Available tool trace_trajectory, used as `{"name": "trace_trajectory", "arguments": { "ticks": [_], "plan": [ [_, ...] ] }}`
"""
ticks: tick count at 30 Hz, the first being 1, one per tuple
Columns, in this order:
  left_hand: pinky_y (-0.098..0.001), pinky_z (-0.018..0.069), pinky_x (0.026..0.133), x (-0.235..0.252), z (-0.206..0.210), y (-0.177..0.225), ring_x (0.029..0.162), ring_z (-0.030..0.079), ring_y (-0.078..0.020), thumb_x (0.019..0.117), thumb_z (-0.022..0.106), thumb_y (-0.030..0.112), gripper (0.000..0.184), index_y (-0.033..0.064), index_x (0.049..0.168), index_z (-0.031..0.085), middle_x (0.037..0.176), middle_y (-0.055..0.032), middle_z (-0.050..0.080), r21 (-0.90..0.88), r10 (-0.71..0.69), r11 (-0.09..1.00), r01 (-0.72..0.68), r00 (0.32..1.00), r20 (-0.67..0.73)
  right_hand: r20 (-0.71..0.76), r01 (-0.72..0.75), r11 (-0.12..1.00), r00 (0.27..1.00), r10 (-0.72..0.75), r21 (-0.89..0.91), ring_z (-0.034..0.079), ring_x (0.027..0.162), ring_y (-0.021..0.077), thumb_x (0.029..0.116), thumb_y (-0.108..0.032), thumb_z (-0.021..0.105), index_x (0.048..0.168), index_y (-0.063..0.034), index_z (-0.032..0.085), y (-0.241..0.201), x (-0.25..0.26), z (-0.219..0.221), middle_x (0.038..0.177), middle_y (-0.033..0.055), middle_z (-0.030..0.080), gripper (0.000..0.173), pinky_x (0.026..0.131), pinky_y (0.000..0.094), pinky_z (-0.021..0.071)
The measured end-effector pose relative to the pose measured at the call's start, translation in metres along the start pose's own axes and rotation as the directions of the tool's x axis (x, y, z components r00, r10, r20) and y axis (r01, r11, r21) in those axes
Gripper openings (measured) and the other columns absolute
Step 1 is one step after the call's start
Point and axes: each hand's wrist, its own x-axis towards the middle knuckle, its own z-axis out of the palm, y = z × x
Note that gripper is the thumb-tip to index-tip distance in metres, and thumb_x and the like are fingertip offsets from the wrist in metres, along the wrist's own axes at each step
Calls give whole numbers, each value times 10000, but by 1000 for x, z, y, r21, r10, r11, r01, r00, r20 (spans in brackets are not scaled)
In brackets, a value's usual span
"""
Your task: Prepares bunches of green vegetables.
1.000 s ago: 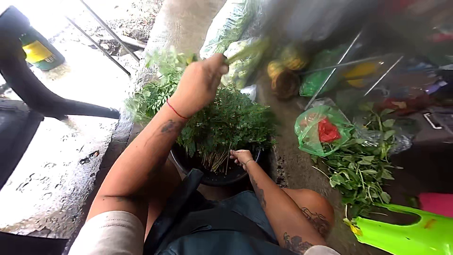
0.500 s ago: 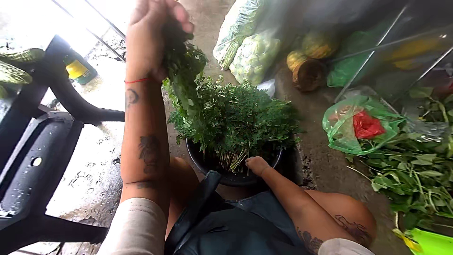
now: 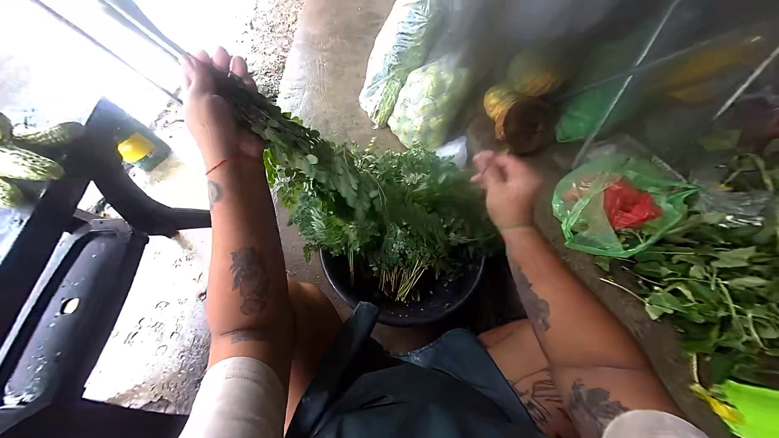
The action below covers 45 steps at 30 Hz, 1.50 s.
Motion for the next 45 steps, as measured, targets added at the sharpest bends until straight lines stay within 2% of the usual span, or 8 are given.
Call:
{"name": "trace_trajectory", "arguments": {
  "ticks": [3, 6, 11, 18, 26, 30, 37, 45],
  "plan": [
    [-297, 607, 726, -15, 20, -16, 763, 698, -134, 1152, 197, 212, 303, 114, 1032, 457, 798, -1, 653, 93, -22, 996, 4, 981, 195, -20, -19, 989, 1000, 22, 144, 669, 786, 47, 1036, -153, 585, 1166, 17, 657, -42, 61, -51, 1080, 49, 713, 225, 689, 229, 577],
    [-326, 615, 798, -24, 31, -33, 812, 715, -128, 1149, 203, 208, 308, 121, 1042, 479, 831, 27, 684, 201, -48, 979, -31, 926, 374, 96, -120, 952, 991, 96, 281, 633, 699, 11, 1042, -116, 580, 1148, -80, 654, -83, 99, -92, 973, -57, 709, 134, 619, 177, 544],
    [-409, 618, 831, -40, 47, -59, 834, 732, -182, 1134, 275, 186, 301, 45, 1075, 534, 876, -43, 721, 304, -160, 953, -7, 838, 521, 265, -136, 908, 964, 29, 396, 630, 661, 19, 1047, -101, 572, 1106, -112, 704, -135, 129, -111, 932, -40, 735, 145, 576, 167, 532],
    [-362, 613, 802, -59, 67, -67, 837, 739, -170, 1136, 288, 188, 302, 44, 1048, 538, 901, -74, 739, 283, -255, 954, 94, 748, 612, 350, -131, 912, 937, -15, 388, 592, 590, 15, 1015, -39, 595, 1096, -55, 695, -196, 124, -48, 887, -14, 742, 129, 520, 164, 494],
    [-327, 596, 735, -67, 70, -68, 754, 684, -127, 1124, 339, 139, 286, 1, 1036, 573, 827, -48, 673, 327, -189, 944, -32, 761, 620, 299, -239, 896, 946, 127, 375, 657, 665, 74, 968, -13, 674, 1090, 7, 716, -192, 106, 28, 885, 47, 726, 130, 563, 206, 544],
    [-330, 612, 726, -64, 67, -65, 723, 701, -127, 1124, 351, 140, 277, 0, 1030, 570, 801, -46, 682, 371, -202, 927, -51, 766, 611, 244, -172, 900, 967, 77, 399, 636, 607, 59, 948, -13, 703, 1091, 21, 724, -187, 104, 43, 856, 45, 727, 149, 517, 197, 525],
    [-319, 623, 673, -64, 65, -64, 664, 710, -139, 1129, 362, 161, 258, 3, 1032, 541, 754, -59, 678, 437, -227, 896, -71, 775, 590, 165, -220, 869, 973, 161, 443, 560, 559, 35, 942, -27, 717, 1055, 12, 721, -187, 98, 63, 835, 32, 697, 120, 497, 174, 465],
    [-198, 439, 507, -68, 62, -66, 515, 481, -57, 1130, 343, 156, 274, 45, 984, 547, 637, 23, 503, 460, -359, 887, 51, 704, 613, 266, -205, 912, 957, 112, 355, 584, 545, 45, 926, -39, 737, 1014, -24, 688, -173, 103, 49, 782, 17, 704, 102, 464, 179, 460]
  ]
}}
